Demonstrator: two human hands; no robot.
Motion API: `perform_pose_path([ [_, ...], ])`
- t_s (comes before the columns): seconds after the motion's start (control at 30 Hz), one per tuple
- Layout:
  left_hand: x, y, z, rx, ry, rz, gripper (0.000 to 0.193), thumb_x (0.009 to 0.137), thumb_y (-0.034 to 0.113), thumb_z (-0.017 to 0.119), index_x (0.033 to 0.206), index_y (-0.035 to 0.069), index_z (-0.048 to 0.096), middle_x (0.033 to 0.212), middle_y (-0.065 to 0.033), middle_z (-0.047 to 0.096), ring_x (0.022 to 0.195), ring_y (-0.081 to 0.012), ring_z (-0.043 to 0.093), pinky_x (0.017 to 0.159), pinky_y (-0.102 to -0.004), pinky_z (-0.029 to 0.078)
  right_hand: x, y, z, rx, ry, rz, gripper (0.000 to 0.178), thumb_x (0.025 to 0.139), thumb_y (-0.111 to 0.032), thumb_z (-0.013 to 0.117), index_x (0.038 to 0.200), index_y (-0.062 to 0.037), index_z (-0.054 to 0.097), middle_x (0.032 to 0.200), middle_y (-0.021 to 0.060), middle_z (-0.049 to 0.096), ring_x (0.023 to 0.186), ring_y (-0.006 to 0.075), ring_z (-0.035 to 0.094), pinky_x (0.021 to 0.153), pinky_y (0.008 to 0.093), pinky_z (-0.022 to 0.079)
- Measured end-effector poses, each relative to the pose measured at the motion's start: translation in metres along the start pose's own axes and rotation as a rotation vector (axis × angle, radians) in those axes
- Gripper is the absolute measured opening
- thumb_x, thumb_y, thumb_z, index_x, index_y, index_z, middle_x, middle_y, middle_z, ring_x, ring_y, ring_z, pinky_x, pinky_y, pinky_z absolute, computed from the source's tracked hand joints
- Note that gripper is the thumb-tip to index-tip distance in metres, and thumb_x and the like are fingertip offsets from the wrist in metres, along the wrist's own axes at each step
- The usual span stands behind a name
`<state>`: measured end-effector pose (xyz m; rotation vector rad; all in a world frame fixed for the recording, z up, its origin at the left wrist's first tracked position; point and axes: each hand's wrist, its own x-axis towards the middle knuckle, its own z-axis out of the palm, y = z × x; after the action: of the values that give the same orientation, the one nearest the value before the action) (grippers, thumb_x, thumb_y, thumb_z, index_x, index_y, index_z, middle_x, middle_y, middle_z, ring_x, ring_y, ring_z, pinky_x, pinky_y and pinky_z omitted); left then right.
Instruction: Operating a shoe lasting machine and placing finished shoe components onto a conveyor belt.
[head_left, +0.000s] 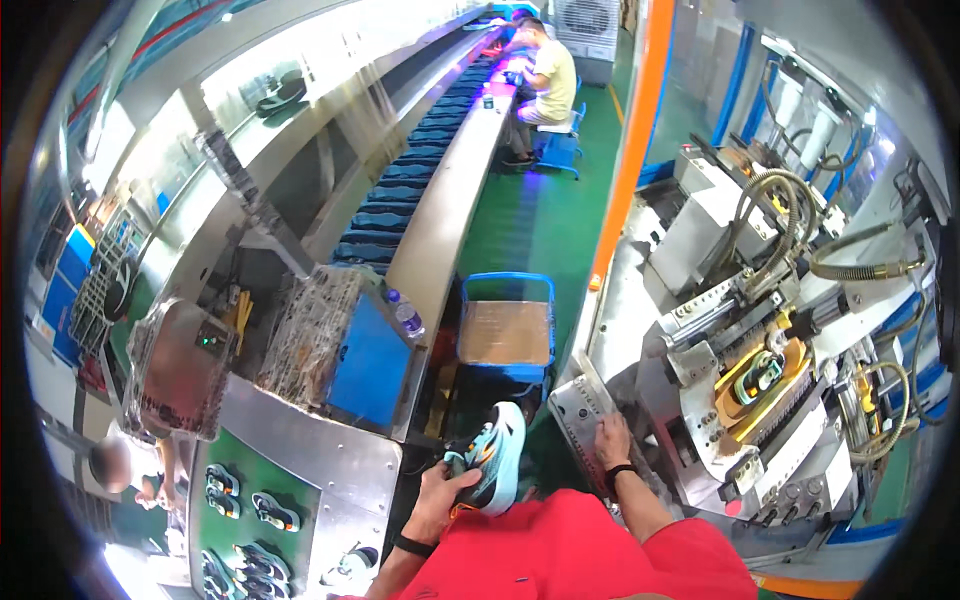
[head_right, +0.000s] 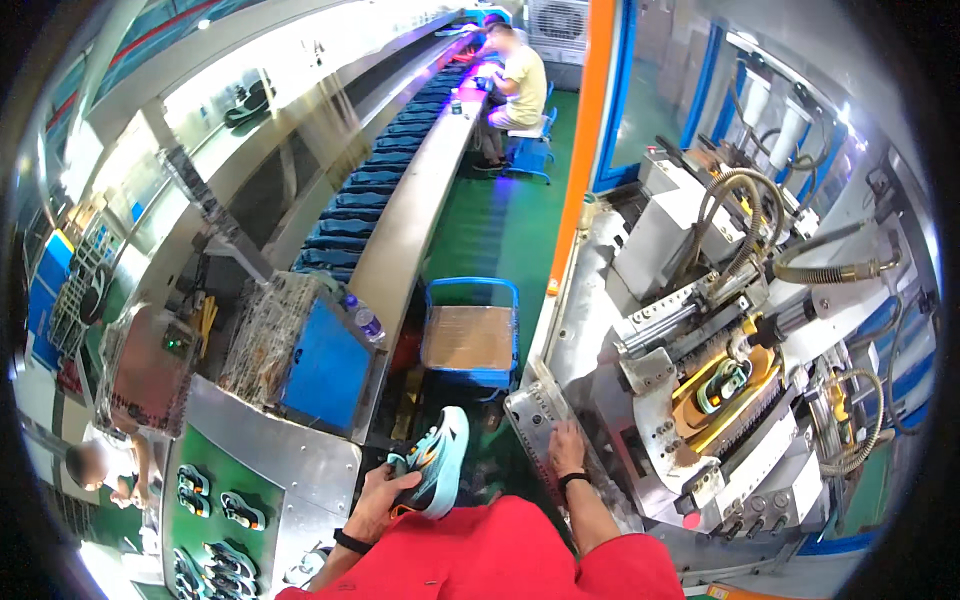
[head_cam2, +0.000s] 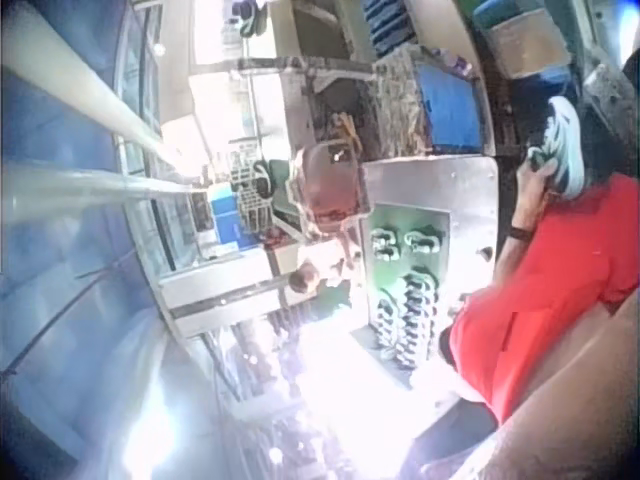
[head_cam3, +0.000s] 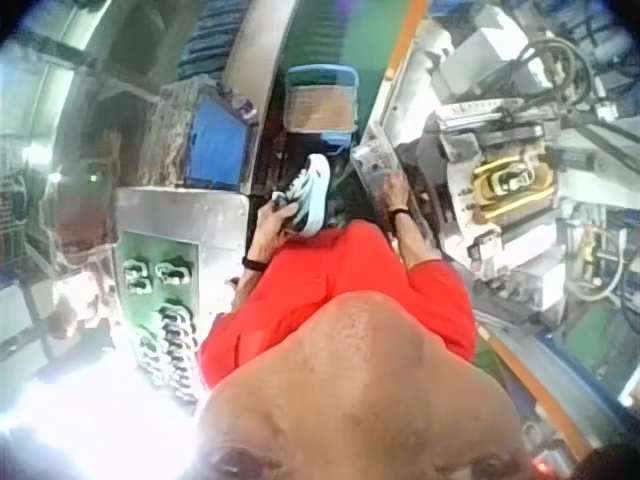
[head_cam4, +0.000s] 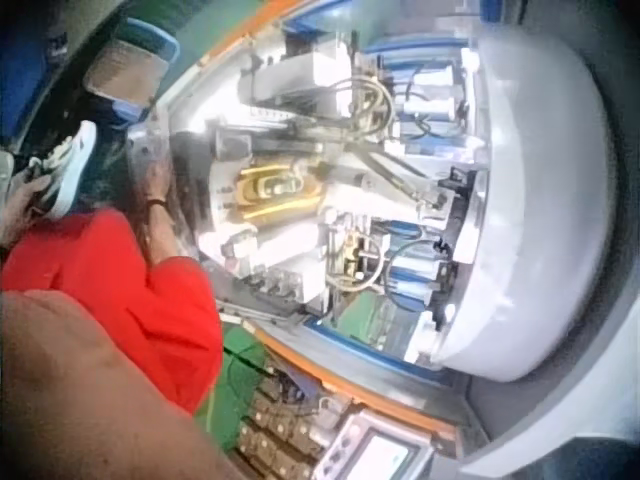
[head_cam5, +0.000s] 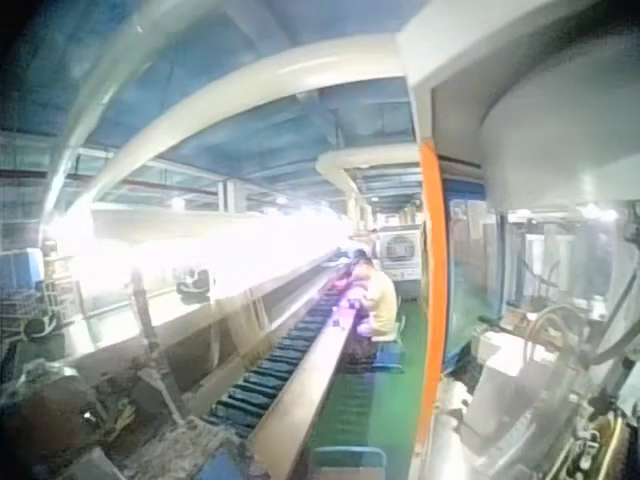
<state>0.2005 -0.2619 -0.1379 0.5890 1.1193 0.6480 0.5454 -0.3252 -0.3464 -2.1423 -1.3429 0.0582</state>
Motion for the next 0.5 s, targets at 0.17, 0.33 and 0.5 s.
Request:
perform_pose_path([
  [0.17,-0.006,-0.015,-0.078,-0.168,0.142,0.075,0.033,0.077,-0.004,0.072,0.108,-0.008,0.06,0.098,-0.0142,0.067,0.084,-0.0234,0.068,0.077,-0.0349,0.058,0.0,-0.009,-0.007,-0.049,0.008,0.118,0.011,0.083,-0.012,0.06,0.094,-0.0085,0.063,0.096,0.0137,0.06,0.092,0.0341,0.06,0.078,0.0448,0.05],
  [0.33,-0.002,-0.026,-0.179,-0.282,0.339,0.099,0.032,0.077,-0.01,0.067,0.109,-0.008,0.062,0.1,-0.0165,0.068,0.086,-0.0277,0.069,0.08,-0.0387,0.058,0.077,-0.109,-0.027,0.057,0.138,-0.067,0.01,0.083,-0.01,0.064,0.093,-0.0072,0.063,0.091,0.0132,0.062,0.083,0.0324,0.063,0.072,0.0399,0.051],
  [0.5,0.017,-0.023,-0.278,-0.332,0.558,0.159,0.034,0.073,-0.012,0.064,0.107,-0.006,0.064,0.097,-0.0164,0.068,0.082,-0.029,0.07,0.072,-0.0394,0.061,0.173,-0.296,-0.033,0.385,0.212,-0.382,0.016,0.084,-0.004,0.064,0.1,-0.0045,0.064,0.097,0.0124,0.066,0.084,0.0254,0.067,0.073,0.0321,0.054],
])
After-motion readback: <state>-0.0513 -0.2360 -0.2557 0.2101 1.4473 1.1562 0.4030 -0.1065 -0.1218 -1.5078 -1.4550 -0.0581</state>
